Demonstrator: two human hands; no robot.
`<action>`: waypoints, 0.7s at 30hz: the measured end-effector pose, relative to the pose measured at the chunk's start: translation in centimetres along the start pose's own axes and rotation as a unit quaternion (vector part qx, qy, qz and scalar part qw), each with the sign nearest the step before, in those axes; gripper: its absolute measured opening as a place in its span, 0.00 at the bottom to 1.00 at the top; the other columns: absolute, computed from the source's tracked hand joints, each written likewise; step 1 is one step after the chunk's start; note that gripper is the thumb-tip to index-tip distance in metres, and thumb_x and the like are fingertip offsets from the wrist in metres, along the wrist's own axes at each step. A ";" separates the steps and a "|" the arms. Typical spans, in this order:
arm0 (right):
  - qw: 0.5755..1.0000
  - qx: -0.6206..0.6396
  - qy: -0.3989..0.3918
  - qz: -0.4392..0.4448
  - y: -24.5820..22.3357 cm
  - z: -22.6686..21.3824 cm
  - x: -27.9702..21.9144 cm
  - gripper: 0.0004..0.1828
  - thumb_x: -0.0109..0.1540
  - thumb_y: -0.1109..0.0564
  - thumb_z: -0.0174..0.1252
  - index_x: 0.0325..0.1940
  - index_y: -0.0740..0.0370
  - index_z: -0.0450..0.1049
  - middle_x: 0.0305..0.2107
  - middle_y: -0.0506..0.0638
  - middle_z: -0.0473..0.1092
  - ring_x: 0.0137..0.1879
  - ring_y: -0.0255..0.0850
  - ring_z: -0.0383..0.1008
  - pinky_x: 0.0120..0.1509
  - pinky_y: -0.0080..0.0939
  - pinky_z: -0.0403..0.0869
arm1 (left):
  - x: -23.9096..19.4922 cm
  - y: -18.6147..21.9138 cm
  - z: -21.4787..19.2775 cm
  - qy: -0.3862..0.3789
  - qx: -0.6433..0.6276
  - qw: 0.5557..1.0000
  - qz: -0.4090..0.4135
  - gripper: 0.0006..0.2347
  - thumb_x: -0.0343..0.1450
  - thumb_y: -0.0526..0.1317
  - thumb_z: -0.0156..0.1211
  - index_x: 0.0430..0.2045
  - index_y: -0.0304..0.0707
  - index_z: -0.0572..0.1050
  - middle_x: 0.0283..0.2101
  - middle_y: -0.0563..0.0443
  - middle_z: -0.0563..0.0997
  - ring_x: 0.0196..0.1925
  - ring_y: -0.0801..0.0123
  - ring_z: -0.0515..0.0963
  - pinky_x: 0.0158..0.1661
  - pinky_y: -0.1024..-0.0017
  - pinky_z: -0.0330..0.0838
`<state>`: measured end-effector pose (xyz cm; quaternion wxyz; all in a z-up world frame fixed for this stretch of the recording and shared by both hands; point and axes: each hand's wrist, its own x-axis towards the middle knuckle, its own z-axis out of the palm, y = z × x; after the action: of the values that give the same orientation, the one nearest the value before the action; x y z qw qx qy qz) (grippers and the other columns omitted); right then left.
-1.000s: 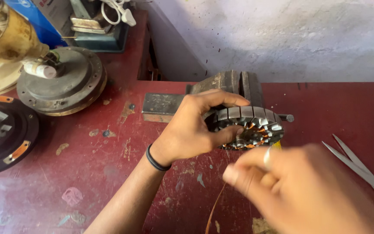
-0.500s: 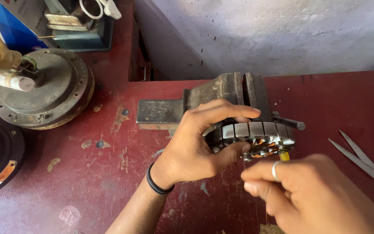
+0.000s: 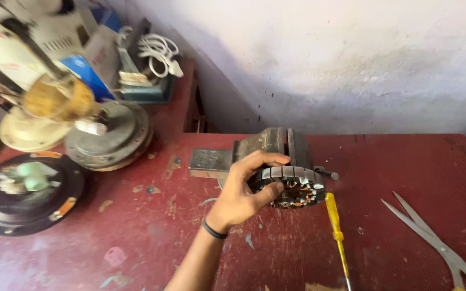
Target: The person winds copper wire into the slots of a motor stator held in a bench vise. They use a yellow-handled screwdriver to push the wire into place and their hands to guide and tension the wire. The process is repeated across multiple slots.
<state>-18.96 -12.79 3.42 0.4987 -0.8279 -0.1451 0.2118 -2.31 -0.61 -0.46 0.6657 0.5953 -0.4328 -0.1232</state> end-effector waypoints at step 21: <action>0.830 0.092 0.416 0.359 11.8 4.7 -9.0 0.12 0.57 0.60 0.67 0.40 0.72 0.79 0.21 0.59 0.77 0.24 0.46 0.74 0.30 0.49 0.71 | -3.8 -2.1 2.8 0.182 -0.231 0.950 -0.104 0.15 0.71 0.30 0.64 0.53 0.31 0.77 0.49 0.50 0.84 0.49 0.73 0.81 0.51 0.73 0.78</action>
<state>-28.76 -18.70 -7.16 0.4748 -0.7817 0.4037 0.0236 -5.85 -0.44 -4.20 0.8359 0.4796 -0.1993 -0.1775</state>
